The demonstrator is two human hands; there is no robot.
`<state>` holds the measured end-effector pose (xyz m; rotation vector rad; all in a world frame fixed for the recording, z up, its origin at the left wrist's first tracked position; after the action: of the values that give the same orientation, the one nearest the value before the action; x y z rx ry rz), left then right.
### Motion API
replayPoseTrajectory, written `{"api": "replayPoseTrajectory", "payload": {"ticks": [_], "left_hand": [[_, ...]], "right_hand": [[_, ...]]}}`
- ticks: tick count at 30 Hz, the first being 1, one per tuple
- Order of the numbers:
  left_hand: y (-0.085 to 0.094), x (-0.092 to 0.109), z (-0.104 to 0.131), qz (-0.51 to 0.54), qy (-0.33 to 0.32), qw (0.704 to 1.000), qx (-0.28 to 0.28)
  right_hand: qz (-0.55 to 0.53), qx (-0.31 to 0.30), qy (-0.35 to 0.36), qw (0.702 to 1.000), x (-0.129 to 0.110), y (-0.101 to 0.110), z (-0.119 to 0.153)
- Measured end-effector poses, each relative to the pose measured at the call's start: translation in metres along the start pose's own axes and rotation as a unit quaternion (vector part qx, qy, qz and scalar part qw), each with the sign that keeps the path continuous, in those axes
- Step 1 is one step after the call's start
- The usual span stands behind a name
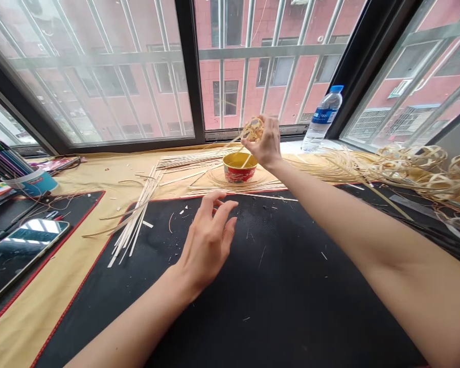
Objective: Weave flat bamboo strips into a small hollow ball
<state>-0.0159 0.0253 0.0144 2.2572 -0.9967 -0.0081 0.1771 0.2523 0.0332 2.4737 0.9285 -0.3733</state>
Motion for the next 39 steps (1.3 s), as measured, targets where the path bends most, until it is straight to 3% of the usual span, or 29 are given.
{"api": "replayPoseTrajectory", "payload": {"ticks": [3,7,10,12,15,19,22,30,35,39], "left_hand": [[-0.001,0.000,0.002,-0.008,0.002,1.000,-0.002],[0.000,-0.001,0.006,-0.007,0.012,1.000,-0.002],[-0.002,-0.005,-0.005,0.015,0.034,0.999,0.016],[-0.008,-0.012,-0.026,0.045,0.077,0.996,0.013],[-0.026,-0.031,-0.074,0.081,0.191,0.977,-0.038],[-0.057,-0.058,-0.130,0.079,0.205,0.972,-0.085],[-0.075,-0.071,-0.150,0.081,0.190,0.970,-0.125],[-0.097,-0.082,-0.167,0.085,0.172,0.970,-0.149],[-0.107,-0.093,-0.157,0.098,0.174,0.968,-0.155],[-0.104,-0.103,-0.148,0.091,0.160,0.971,-0.151]], "right_hand": [[0.017,0.000,0.023,1.000,0.011,0.002,0.013],[0.028,0.045,0.028,0.998,0.013,0.018,0.018],[0.022,0.040,0.012,0.999,0.011,0.023,0.019],[0.007,0.024,0.004,1.000,0.010,0.023,0.020],[-0.015,0.021,0.013,1.000,0.009,0.020,0.024],[-0.043,0.037,0.018,0.998,0.008,0.020,0.028],[-0.058,0.047,0.015,0.997,0.007,0.020,0.029],[-0.075,0.048,0.023,0.996,0.018,0.014,0.022],[-0.044,-0.015,0.077,0.996,0.015,0.014,0.023],[-0.010,-0.084,0.128,0.988,0.005,0.012,0.023]]}}
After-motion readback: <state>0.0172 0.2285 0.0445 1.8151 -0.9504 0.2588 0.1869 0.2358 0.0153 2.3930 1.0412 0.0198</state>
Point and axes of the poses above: each hand's wrist, its own z-axis away from the middle knuckle, its own y-axis out of the back of the hand, x = y × z, the point moved 1 cm from there along -z, towards the middle knuckle, and after that the axes turned 6 degrees about x, right-handed, at the moved point
